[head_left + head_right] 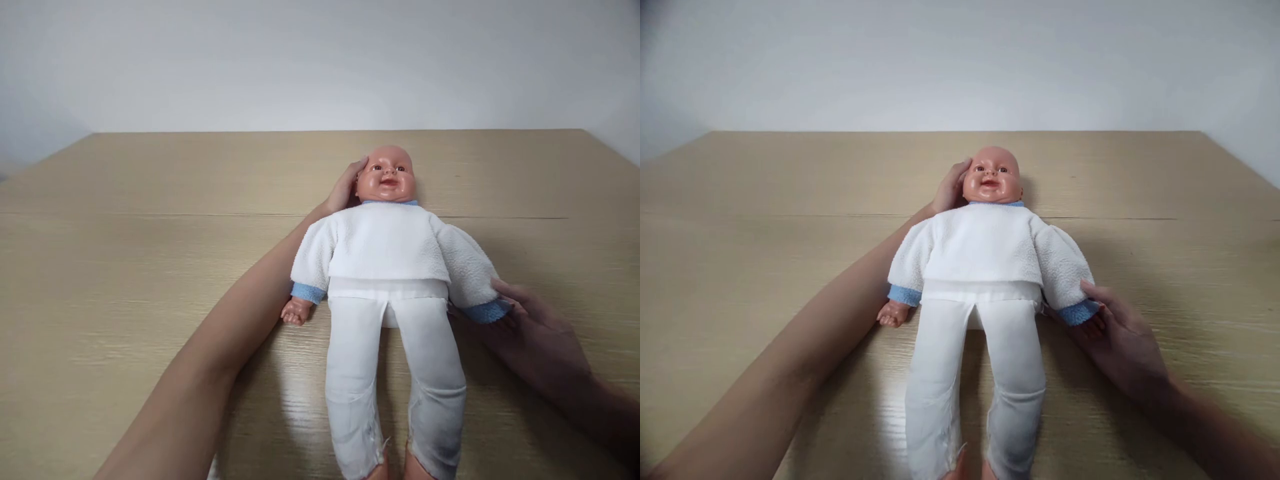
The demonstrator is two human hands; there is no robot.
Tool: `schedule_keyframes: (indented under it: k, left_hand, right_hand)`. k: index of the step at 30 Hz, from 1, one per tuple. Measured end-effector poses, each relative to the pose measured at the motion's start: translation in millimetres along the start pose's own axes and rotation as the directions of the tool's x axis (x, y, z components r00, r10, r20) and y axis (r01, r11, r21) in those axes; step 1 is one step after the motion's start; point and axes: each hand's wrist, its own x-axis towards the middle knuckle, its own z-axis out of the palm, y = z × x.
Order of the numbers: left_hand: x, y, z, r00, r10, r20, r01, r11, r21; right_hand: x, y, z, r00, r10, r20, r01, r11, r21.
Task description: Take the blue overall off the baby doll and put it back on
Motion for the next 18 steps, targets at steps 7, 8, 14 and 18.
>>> schedule_keyframes:
  k: [7,8,14,18]
  left_hand:
    - [2,1,-1.8,0.999,-0.03,-0.013,0.029,0.999,-0.038]
    - [3,1,-3.0,0.999,-0.037,-0.006,0.037,0.998,-0.042]
    - [10,-1,-9.3,0.999,-0.049,-0.024,0.047,0.997,-0.065]
    - [10,-1,-10.9,0.999,-0.032,-0.032,0.03,0.998,-0.057]
  right_hand:
    - [3,7,-9,0.994,-0.11,-0.022,0.098,0.944,-0.315]
    - [3,9,-11,0.993,-0.118,-0.004,0.11,0.933,-0.343]
    - [4,15,-18,0.986,-0.168,0.0,0.151,0.883,-0.444]
    - [4,-2,-11,0.991,-0.129,-0.019,0.114,0.927,-0.357]
